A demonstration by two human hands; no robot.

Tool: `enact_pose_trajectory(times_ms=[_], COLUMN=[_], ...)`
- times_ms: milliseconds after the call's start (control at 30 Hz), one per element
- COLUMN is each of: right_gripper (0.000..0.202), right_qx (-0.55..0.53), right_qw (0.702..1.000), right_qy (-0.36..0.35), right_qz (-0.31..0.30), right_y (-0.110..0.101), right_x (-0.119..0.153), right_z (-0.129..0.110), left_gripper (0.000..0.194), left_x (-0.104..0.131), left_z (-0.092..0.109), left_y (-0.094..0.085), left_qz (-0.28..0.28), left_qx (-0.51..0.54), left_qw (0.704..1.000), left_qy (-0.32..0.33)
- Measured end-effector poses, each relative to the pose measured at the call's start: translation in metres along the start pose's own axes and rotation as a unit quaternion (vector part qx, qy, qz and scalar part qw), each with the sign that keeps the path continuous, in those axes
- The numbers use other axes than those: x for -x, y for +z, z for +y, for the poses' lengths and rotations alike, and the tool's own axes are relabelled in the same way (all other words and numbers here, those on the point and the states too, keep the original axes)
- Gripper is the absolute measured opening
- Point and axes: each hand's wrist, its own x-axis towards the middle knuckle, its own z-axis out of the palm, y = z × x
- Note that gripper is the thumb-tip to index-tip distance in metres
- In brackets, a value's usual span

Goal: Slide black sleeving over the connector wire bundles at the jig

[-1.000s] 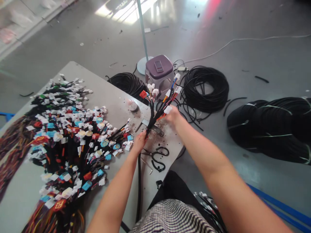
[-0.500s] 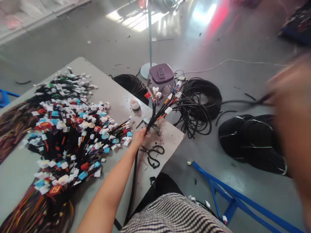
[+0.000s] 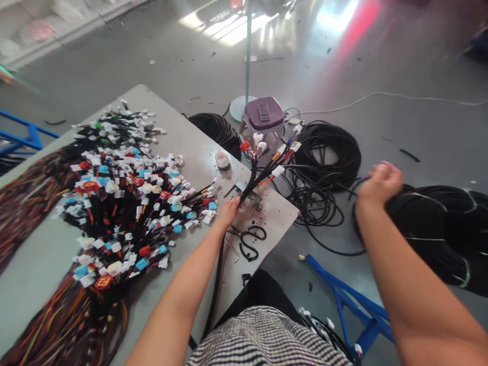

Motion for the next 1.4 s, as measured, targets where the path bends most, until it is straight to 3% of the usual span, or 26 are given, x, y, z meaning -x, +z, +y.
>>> enact_pose_trajectory(times_ms=[33, 67, 100, 133, 200, 267, 333, 500, 600, 700, 767, 833, 900, 967, 1033, 1100, 1267, 1333, 1400], right_gripper=[0.023, 0.021, 0.020, 0.023, 0.028, 0.027, 0.028, 0.047, 0.049, 0.046, 0.046, 0.041, 0.027, 0.020, 0.031, 0.045, 0.028, 0.033, 0.035], right_qx=[-0.067, -0.130, -0.176, -0.195, -0.248, -0.302, -0.341, -0.367, -0.346, -0.275, -0.200, -0.130, -0.066, 0.020, 0.110, 0.170, 0.246, 0.285, 0.278], right_qw=[0.990, 0.949, 0.893, 0.854, 0.783, 0.748, 0.749, 0.809, 0.830, 0.875, 0.922, 0.942, 0.918, 0.854, 0.788, 0.754, 0.739, 0.743, 0.741], right_qy=[0.054, 0.114, 0.183, 0.214, 0.289, 0.340, 0.342, 0.216, 0.166, 0.109, 0.012, -0.094, -0.174, -0.235, -0.275, -0.288, -0.280, -0.241, -0.160], right_qz=[-0.113, -0.262, -0.372, -0.433, -0.492, -0.484, -0.454, -0.405, -0.404, -0.383, -0.331, -0.296, -0.351, -0.465, -0.540, -0.565, -0.560, -0.555, -0.590], right_y=[0.024, 0.048, 0.069, 0.088, 0.118, 0.137, 0.146, 0.153, 0.156, 0.141, 0.114, 0.076, 0.040, 0.014, 0.001, -0.005, -0.031, -0.044, -0.049], right_x=[0.018, 0.042, 0.068, 0.094, 0.135, 0.156, 0.166, 0.193, 0.204, 0.197, 0.194, 0.202, 0.224, 0.250, 0.271, 0.280, 0.277, 0.275, 0.271], right_z=[-0.022, -0.044, -0.064, -0.081, -0.106, -0.117, -0.116, -0.091, -0.080, -0.071, -0.058, -0.035, -0.004, 0.025, 0.046, 0.059, 0.067, 0.065, 0.061], left_gripper=[0.060, 0.059, 0.058, 0.057, 0.056, 0.054, 0.054, 0.060, 0.059, 0.058, 0.059, 0.061, 0.062, 0.064, 0.065, 0.067, 0.073, 0.071, 0.068], left_x=[0.001, 0.001, 0.001, 0.001, 0.001, 0.002, 0.006, 0.026, 0.027, 0.013, 0.006, 0.008, 0.018, 0.030, 0.037, 0.037, 0.028, 0.031, 0.036], left_z=[0.000, 0.001, 0.001, 0.002, 0.005, 0.007, 0.005, -0.014, -0.017, -0.005, 0.003, 0.005, 0.002, -0.004, -0.008, -0.007, 0.004, 0.005, 0.003], left_y=[0.001, 0.001, 0.002, 0.002, 0.002, 0.002, 0.002, -0.006, -0.013, -0.014, -0.013, -0.013, -0.016, -0.019, -0.021, -0.021, -0.016, -0.017, -0.020], left_qz=[0.005, 0.009, 0.014, 0.016, 0.008, -0.003, 0.005, 0.058, 0.013, -0.061, -0.073, -0.062, -0.047, -0.031, -0.023, -0.037, -0.044, -0.025, -0.023], left_qx=[0.004, 0.007, 0.010, 0.014, 0.021, 0.027, 0.020, -0.001, 0.041, 0.083, 0.079, 0.069, 0.065, 0.070, 0.086, 0.110, 0.132, 0.137, 0.158], left_qw=[1.000, 1.000, 1.000, 0.999, 0.999, 1.000, 1.000, 0.998, 0.997, 0.991, 0.991, 0.993, 0.995, 0.995, 0.992, 0.988, 0.980, 0.979, 0.977], left_qy=[-0.007, -0.016, -0.024, -0.030, -0.025, -0.009, 0.001, -0.018, -0.058, -0.080, -0.078, -0.068, -0.059, -0.062, -0.085, -0.106, -0.142, -0.148, -0.142])
